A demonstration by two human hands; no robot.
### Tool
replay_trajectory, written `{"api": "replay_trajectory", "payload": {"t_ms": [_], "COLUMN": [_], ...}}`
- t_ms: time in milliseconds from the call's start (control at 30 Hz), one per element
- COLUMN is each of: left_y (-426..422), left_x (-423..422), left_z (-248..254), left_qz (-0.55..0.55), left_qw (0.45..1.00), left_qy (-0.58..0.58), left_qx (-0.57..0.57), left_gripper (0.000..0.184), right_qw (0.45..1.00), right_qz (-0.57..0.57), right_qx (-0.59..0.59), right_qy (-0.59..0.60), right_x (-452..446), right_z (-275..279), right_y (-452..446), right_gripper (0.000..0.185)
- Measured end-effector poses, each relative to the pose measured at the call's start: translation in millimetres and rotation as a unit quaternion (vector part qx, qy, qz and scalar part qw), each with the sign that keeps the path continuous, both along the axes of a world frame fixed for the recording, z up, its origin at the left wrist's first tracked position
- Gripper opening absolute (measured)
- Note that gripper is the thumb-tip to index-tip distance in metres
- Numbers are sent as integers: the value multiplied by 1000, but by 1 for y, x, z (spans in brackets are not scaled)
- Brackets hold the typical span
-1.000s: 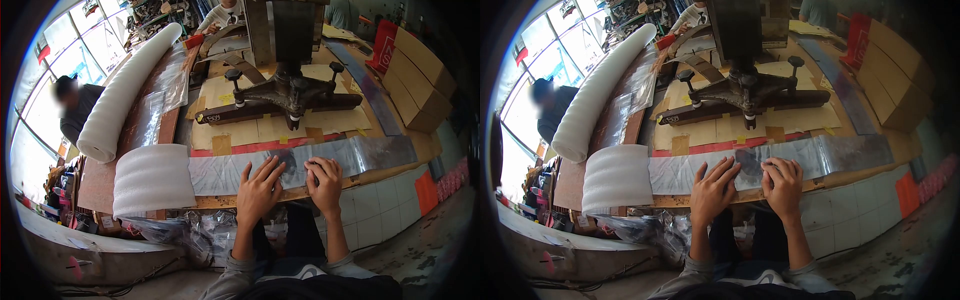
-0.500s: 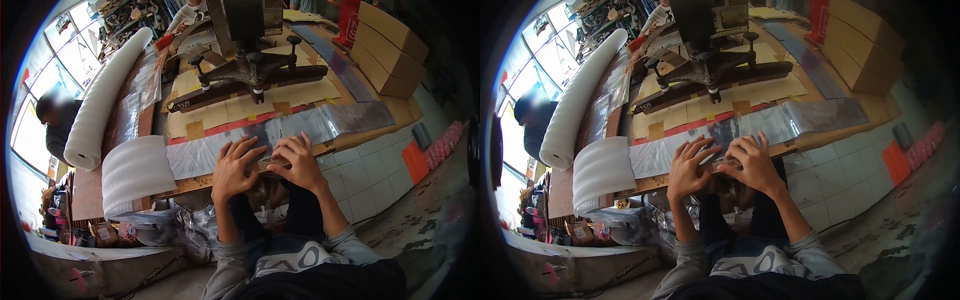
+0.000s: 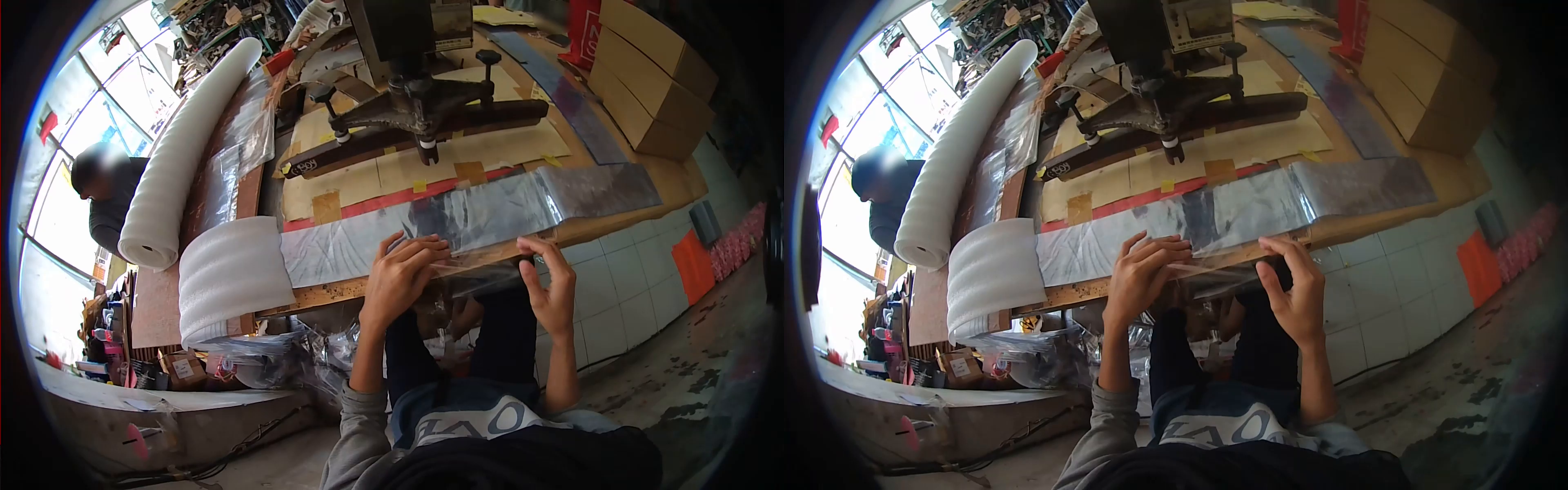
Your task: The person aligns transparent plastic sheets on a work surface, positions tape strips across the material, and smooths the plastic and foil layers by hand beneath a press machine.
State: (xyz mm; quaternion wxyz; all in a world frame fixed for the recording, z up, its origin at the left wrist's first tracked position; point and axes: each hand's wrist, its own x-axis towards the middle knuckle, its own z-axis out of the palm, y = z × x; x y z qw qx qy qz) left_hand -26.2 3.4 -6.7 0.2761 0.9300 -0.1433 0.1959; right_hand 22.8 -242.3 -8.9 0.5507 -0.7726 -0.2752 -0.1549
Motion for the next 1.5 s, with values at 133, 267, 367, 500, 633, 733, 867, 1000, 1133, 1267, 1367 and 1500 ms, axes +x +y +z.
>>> {"api": "replay_trajectory", "payload": {"t_ms": [133,267,367,500,633,733,867,1000,1133,1267,1367,1500], "left_y": [-3,-16,-24,-22,-19,-24,-29,-25,-13,-8,-8,0], "left_x": [10,6,-5,-13,-5,-2,-7,-11,-17,-17,-14,-16], "left_z": [14,33,48,33,28,19,8,18,23,47,50,49], "left_qz": [6,-54,-107,-111,-115,-151,-151,-152,-132,-90,-53,42], "left_qw": [989,942,952,975,993,987,987,971,925,923,931,930], "left_qy": [-106,-171,-223,-113,-21,49,58,82,-95,-178,-215,-227], "left_qx": [-101,-283,-182,-154,-28,-8,-8,-164,-342,-330,-289,-286], "left_gripper": [11,12,17,31,52,55,51,42,50,48,47,45], "right_qw": [996,994,992,987,979,978,973,961,947,923,903,891], "right_qz": [71,84,113,152,181,182,175,217,223,202,267,178], "right_qx": [-45,-62,-51,-53,-84,-95,-147,-169,-218,-320,-310,-402], "right_qy": [-45,-44,-15,23,41,44,34,-27,-83,-66,132,113], "right_x": [2,16,31,39,40,45,53,66,104,157,191,210], "right_z": [21,35,41,43,41,40,45,51,66,59,56,59], "right_y": [2,11,7,-1,-3,-5,-13,-4,10,-5,-32,-59], "right_gripper": [50,45,22,10,12,15,19,23,30,33,33,35]}}
